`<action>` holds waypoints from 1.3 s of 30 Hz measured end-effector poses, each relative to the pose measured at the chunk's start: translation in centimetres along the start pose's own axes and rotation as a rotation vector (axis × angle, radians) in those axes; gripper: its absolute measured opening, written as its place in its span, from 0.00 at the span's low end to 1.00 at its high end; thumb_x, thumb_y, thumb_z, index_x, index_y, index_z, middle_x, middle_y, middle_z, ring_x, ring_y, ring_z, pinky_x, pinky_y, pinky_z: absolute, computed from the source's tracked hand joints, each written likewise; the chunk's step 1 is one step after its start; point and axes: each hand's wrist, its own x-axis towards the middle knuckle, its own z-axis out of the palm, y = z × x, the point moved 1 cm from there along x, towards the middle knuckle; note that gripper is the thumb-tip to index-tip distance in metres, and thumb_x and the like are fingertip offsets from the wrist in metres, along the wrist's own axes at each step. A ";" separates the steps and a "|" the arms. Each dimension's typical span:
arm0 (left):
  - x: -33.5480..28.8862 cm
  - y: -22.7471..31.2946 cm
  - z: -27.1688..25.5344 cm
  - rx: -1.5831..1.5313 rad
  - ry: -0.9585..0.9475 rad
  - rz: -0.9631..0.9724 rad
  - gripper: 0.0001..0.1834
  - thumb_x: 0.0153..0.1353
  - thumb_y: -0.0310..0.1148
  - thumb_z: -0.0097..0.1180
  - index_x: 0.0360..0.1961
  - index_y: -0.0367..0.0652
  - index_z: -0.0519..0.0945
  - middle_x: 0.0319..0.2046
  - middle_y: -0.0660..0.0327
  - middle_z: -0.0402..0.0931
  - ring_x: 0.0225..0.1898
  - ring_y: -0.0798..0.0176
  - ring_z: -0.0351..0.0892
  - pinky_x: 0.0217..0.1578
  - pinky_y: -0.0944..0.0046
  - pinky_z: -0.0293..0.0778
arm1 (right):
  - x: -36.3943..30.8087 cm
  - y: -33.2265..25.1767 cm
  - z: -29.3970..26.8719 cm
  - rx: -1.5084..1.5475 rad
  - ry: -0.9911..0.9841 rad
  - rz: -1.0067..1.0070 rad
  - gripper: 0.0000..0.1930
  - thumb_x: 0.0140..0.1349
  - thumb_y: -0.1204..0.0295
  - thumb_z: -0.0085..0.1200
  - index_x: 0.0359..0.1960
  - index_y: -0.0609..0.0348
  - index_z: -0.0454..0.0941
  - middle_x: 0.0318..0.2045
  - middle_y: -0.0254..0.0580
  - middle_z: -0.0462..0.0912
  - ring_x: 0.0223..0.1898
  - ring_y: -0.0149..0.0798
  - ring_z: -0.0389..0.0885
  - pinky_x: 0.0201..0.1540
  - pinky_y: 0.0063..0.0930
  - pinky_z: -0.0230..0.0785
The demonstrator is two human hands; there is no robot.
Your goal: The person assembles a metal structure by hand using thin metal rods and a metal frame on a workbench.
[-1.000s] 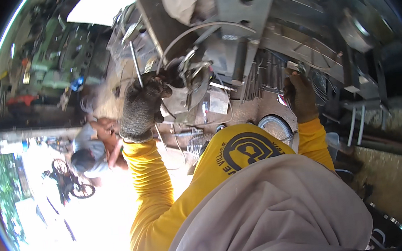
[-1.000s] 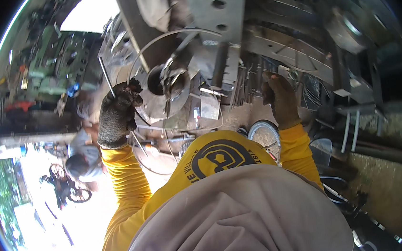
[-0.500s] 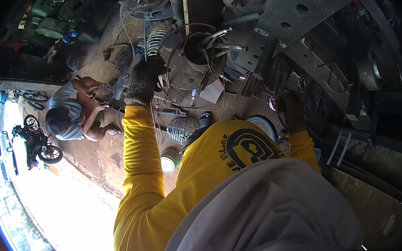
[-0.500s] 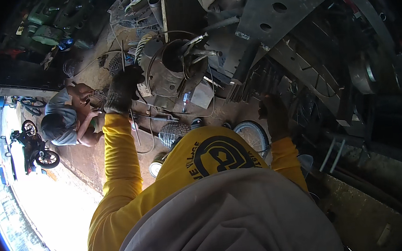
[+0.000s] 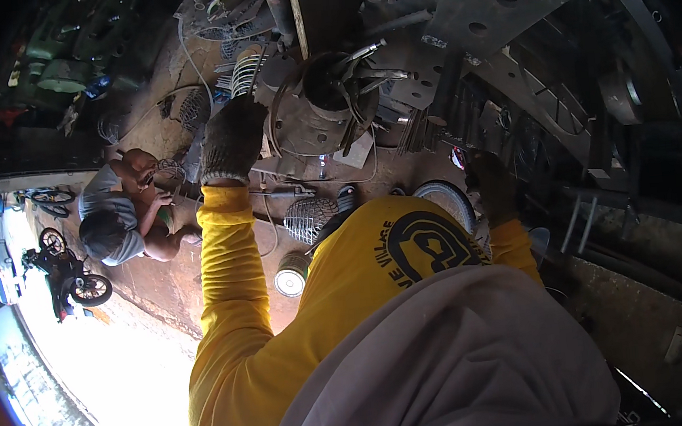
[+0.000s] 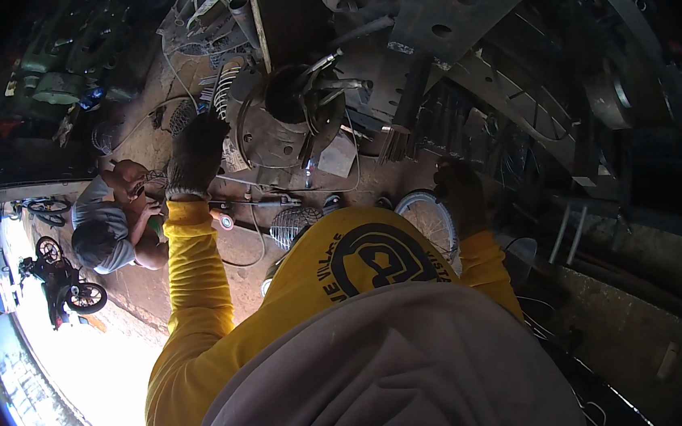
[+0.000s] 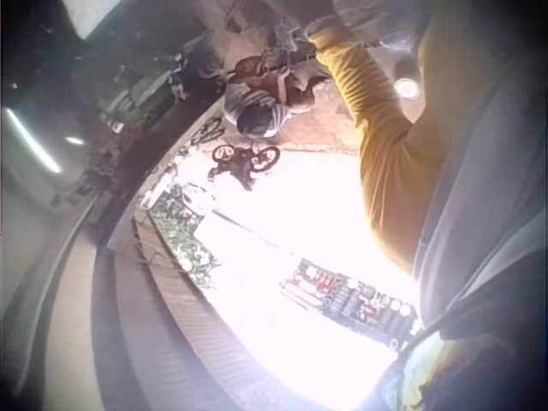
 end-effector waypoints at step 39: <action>30.2 37.6 14.7 -0.147 -0.046 0.550 0.30 0.65 0.60 0.50 0.57 0.49 0.77 0.56 0.50 0.77 0.58 0.44 0.75 0.58 0.48 0.69 | -6.5 -1.9 -17.7 -0.688 0.531 -0.448 0.25 0.70 0.72 0.47 0.69 0.58 0.67 0.34 0.38 0.80 0.29 0.27 0.77 0.31 0.23 0.73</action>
